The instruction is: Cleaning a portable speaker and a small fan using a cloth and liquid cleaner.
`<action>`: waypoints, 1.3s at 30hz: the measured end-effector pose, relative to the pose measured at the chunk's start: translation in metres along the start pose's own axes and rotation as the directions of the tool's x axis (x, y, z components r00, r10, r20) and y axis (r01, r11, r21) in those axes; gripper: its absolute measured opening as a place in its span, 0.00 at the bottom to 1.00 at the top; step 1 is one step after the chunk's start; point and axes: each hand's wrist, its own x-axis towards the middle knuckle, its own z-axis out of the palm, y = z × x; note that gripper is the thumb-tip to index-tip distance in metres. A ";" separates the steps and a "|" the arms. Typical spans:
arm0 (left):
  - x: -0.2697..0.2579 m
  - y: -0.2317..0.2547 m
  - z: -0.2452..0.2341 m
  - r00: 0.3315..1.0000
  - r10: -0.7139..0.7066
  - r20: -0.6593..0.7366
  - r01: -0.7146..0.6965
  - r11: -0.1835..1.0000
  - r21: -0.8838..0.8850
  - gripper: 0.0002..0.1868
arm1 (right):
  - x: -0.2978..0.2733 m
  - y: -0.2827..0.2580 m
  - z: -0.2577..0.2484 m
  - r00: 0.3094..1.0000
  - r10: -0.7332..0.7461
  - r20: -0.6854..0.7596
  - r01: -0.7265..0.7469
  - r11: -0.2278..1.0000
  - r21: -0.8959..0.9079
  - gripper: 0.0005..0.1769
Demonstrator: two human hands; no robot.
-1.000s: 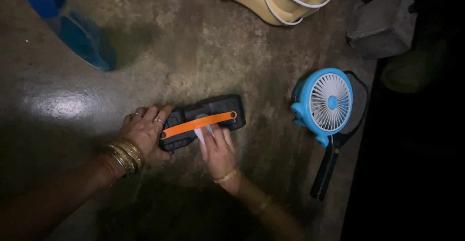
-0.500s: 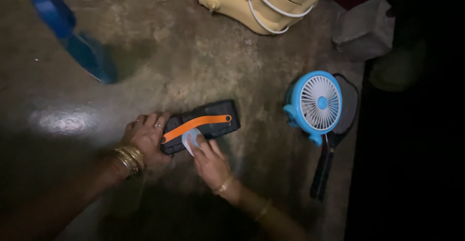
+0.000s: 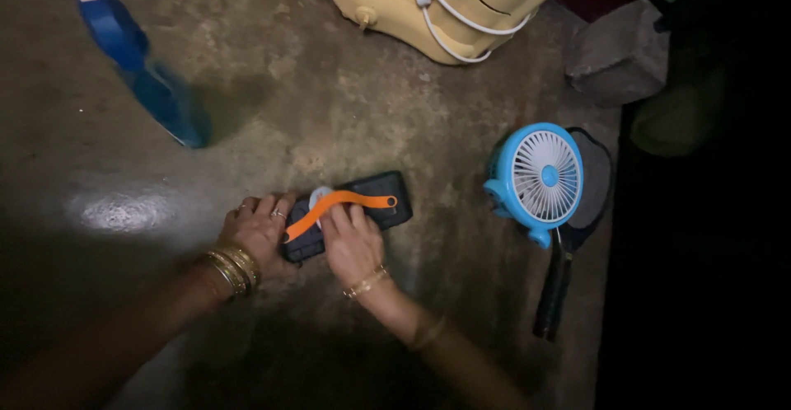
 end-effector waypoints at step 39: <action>0.012 -0.014 0.026 0.995 0.058 -0.076 -0.058 0.998 0.006 0.63 | -0.046 0.105 -0.046 0.996 0.068 -0.066 -0.063 0.996 0.069 0.22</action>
